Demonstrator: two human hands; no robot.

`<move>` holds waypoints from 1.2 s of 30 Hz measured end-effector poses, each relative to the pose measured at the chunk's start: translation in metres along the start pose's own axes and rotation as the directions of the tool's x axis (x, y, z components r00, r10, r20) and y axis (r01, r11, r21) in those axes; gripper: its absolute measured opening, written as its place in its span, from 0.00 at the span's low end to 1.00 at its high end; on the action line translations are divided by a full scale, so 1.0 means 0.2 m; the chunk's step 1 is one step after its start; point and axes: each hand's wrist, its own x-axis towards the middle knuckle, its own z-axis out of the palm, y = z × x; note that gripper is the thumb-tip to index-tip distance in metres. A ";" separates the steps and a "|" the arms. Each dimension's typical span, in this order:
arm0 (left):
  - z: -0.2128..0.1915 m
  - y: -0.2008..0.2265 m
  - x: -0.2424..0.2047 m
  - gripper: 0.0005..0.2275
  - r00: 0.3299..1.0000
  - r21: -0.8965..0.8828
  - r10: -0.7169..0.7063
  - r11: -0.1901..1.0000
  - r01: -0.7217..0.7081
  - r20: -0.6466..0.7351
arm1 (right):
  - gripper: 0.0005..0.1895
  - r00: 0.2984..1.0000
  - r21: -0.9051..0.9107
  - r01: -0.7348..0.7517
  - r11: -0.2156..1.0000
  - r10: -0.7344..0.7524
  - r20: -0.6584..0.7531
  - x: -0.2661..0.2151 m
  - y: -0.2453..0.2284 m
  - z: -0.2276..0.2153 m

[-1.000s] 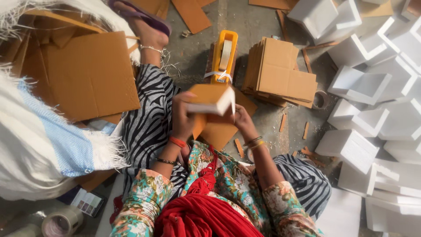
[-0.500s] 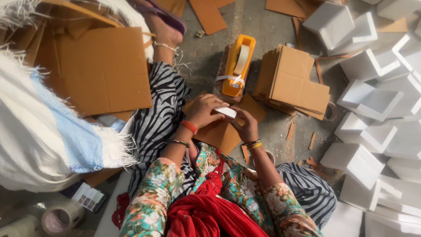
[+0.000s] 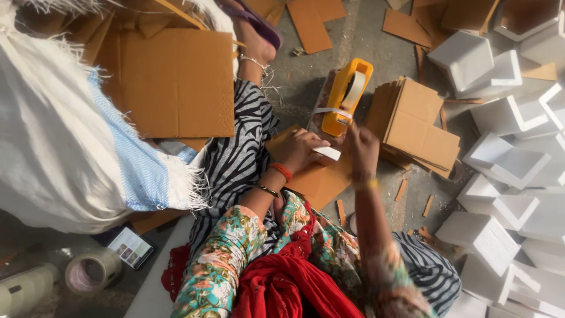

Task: The person assembles small cardboard boxes by inserting white foam inserts and securing them with tape. The person repeatedly picks up flat cardboard pieces, folds them into box shapes, places foam inserts inside, and uses a tape dispenser to seal the boxes.

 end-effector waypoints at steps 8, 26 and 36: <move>0.05 0.03 0.02 0.18 0.998 0.115 -0.013 0.993 0.020 -0.059 | 0.24 0.949 -0.600 -0.244 0.762 0.316 0.016 -0.29 0.30 0.07; 0.07 0.08 0.00 0.10 0.985 0.201 0.090 0.978 -0.059 -0.148 | 0.11 0.848 -0.492 0.207 0.846 0.095 0.521 0.29 0.51 -0.19; -0.11 0.22 -0.14 0.11 0.845 0.058 0.523 0.852 -0.520 -0.107 | 0.17 0.721 0.454 -0.693 0.559 0.523 0.455 -0.18 0.50 -0.25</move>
